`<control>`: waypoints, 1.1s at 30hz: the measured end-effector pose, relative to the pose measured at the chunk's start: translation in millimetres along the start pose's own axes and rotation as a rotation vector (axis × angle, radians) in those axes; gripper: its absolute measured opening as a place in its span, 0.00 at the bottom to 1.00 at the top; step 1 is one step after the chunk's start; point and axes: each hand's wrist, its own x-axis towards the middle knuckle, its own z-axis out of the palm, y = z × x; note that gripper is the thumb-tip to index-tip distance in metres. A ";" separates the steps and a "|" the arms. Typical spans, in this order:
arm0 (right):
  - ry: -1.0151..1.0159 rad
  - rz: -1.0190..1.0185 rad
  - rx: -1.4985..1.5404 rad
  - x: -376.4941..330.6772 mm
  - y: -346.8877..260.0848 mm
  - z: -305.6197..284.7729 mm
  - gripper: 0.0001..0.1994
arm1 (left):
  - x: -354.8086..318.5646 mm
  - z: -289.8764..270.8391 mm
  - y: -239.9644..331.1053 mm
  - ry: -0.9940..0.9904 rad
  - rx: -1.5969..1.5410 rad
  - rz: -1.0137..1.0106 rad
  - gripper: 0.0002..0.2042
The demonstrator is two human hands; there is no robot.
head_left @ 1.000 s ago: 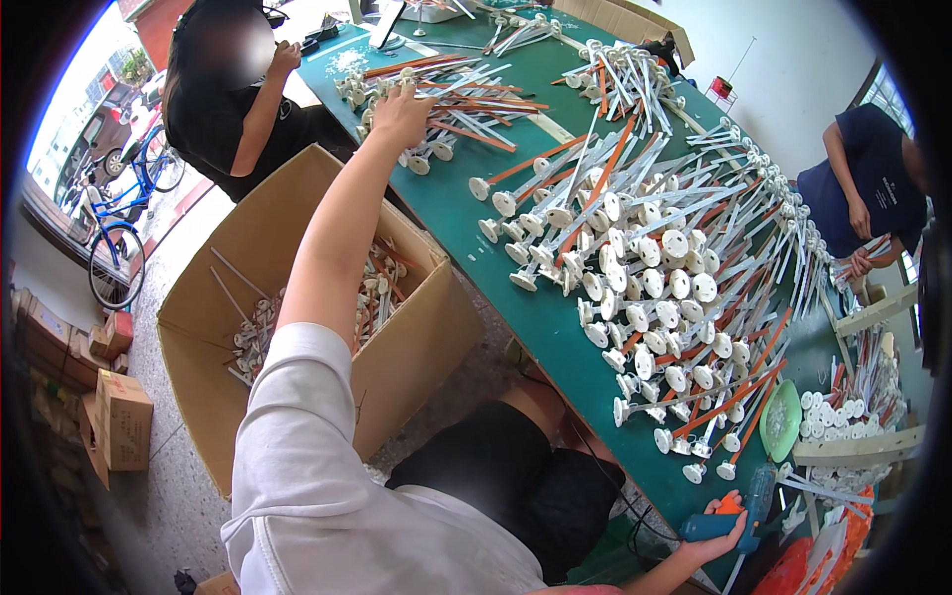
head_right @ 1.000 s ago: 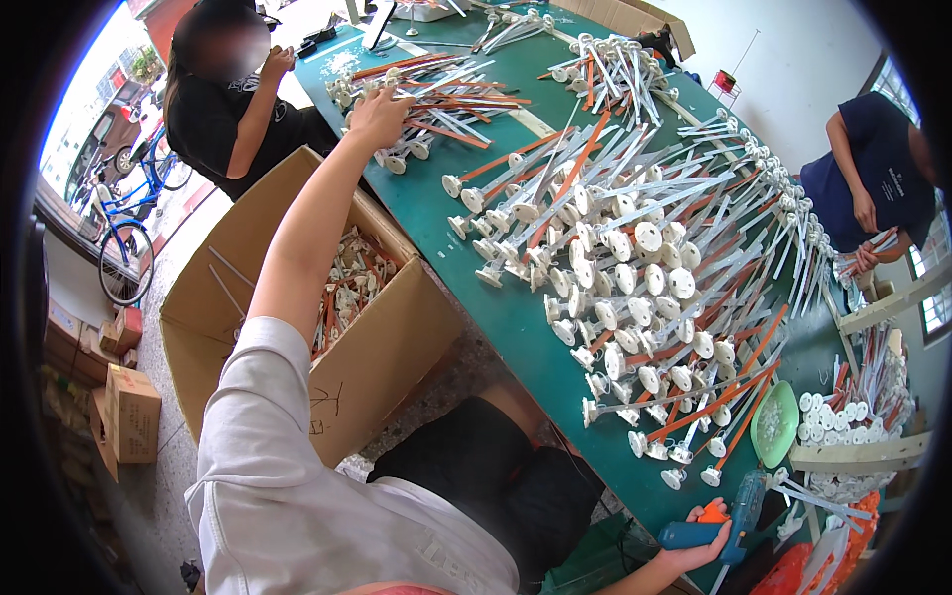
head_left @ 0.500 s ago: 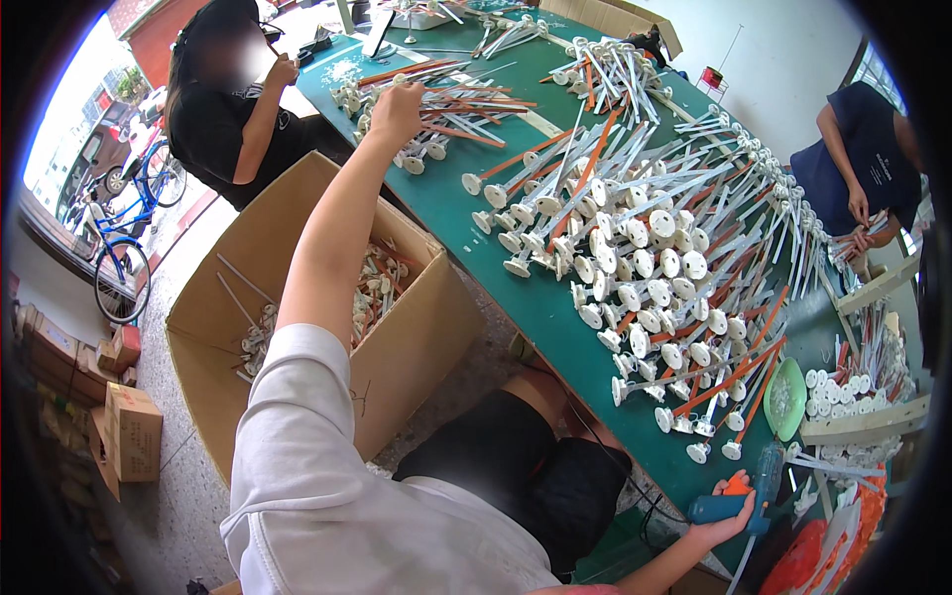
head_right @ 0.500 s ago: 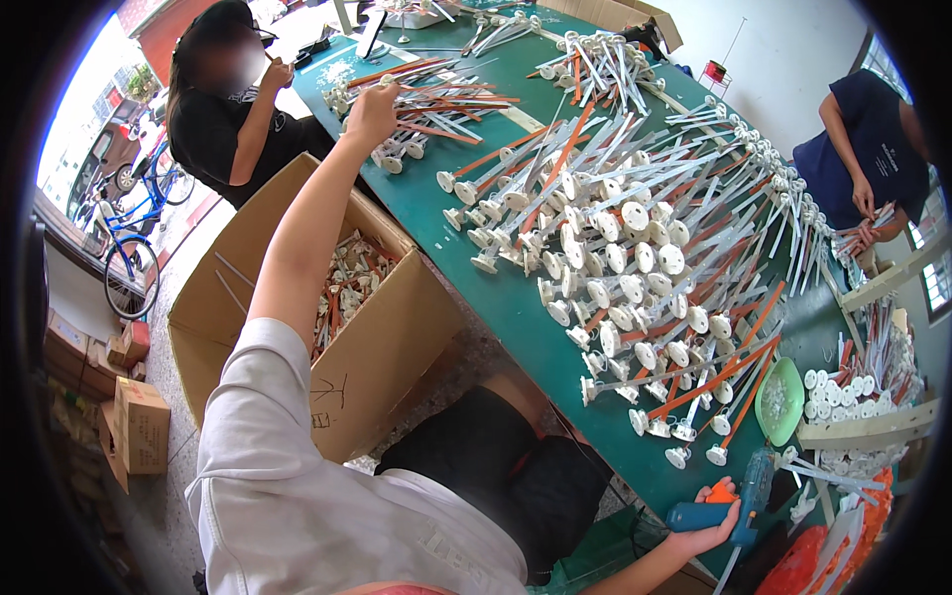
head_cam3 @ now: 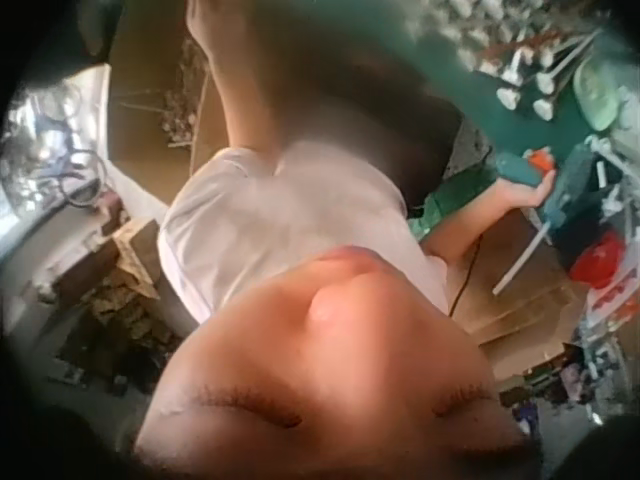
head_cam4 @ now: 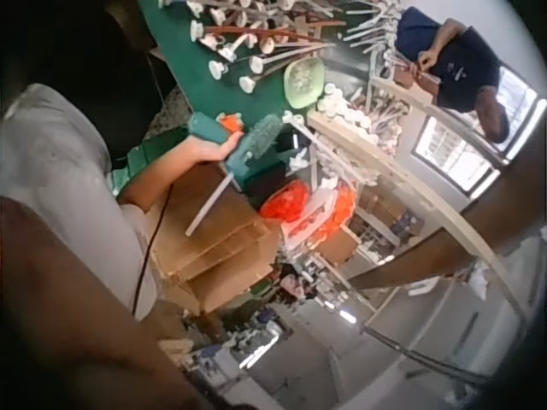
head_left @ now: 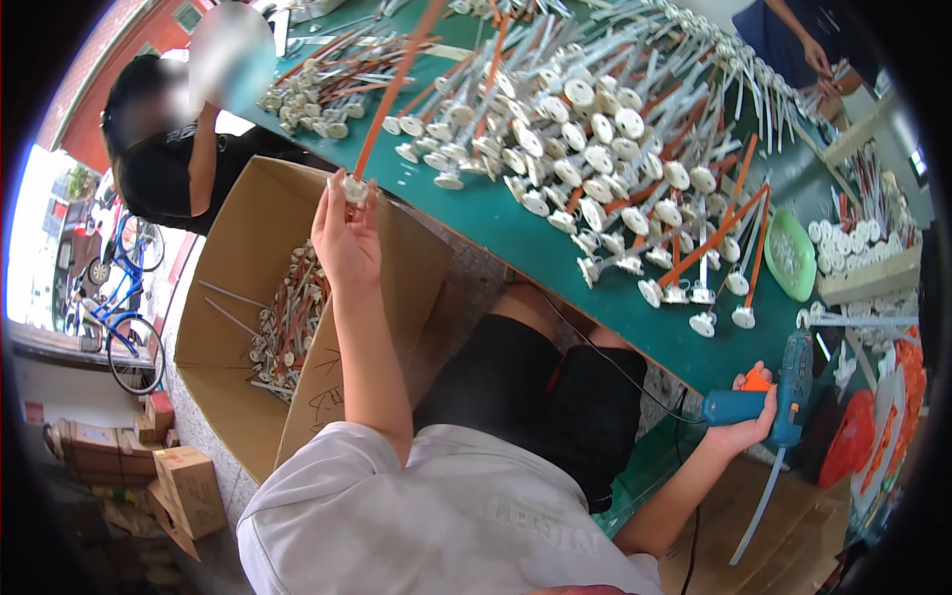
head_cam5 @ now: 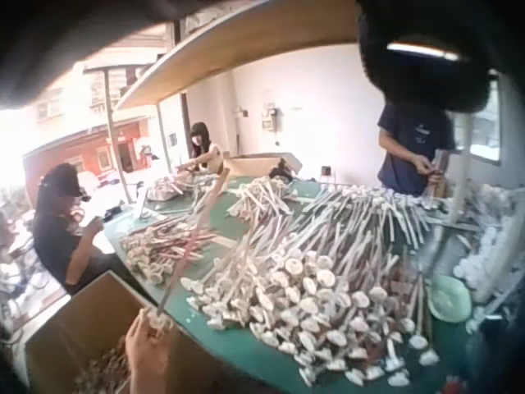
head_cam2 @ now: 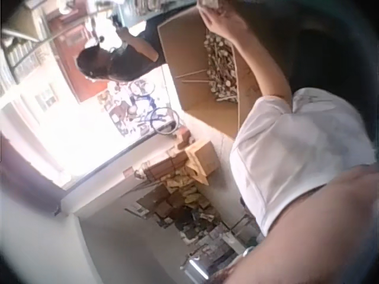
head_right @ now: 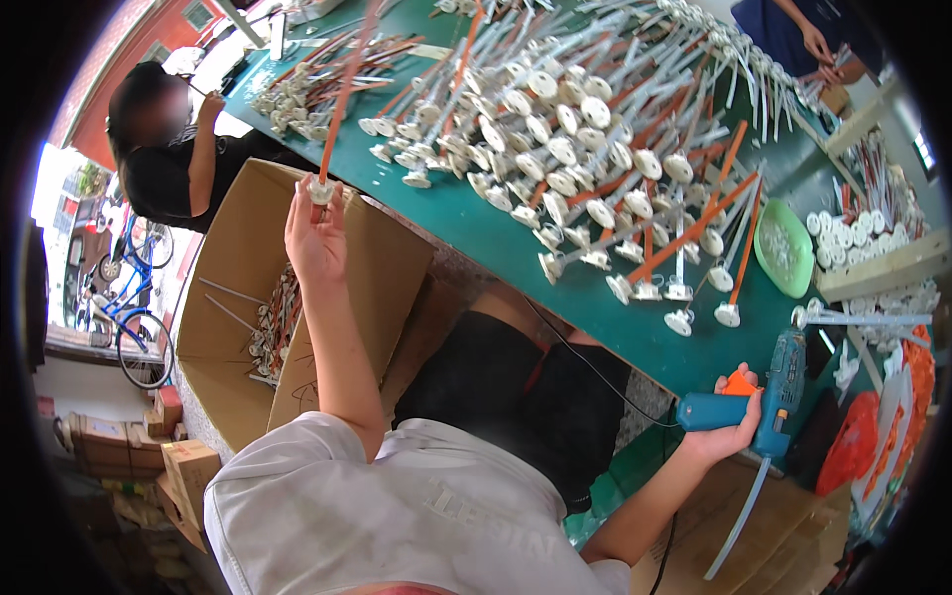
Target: Assembling small circular white parts onto sticks using a hot glue gun.
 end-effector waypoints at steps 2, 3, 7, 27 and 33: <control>-0.002 -0.023 -0.059 -29.4 -8.1 1.4 0.15 | -34.0 1.2 -4.2 -0.008 0.020 -0.108 0.13; -0.162 -0.035 0.011 -45.1 -11.1 -1.5 0.16 | -51.1 6.6 -6.3 -0.123 0.092 -0.179 0.13; -0.499 0.170 0.147 -108.3 -10.5 25.5 0.20 | -104.7 25.4 -13.7 -0.391 0.161 -0.395 0.14; -1.034 0.377 -0.027 -156.7 27.4 58.2 0.19 | -141.9 50.7 -18.3 -0.715 0.068 -0.480 0.23; -0.845 0.444 0.084 -170.8 24.6 58.0 0.22 | -142.5 49.5 -19.6 -0.734 0.064 -0.490 0.23</control>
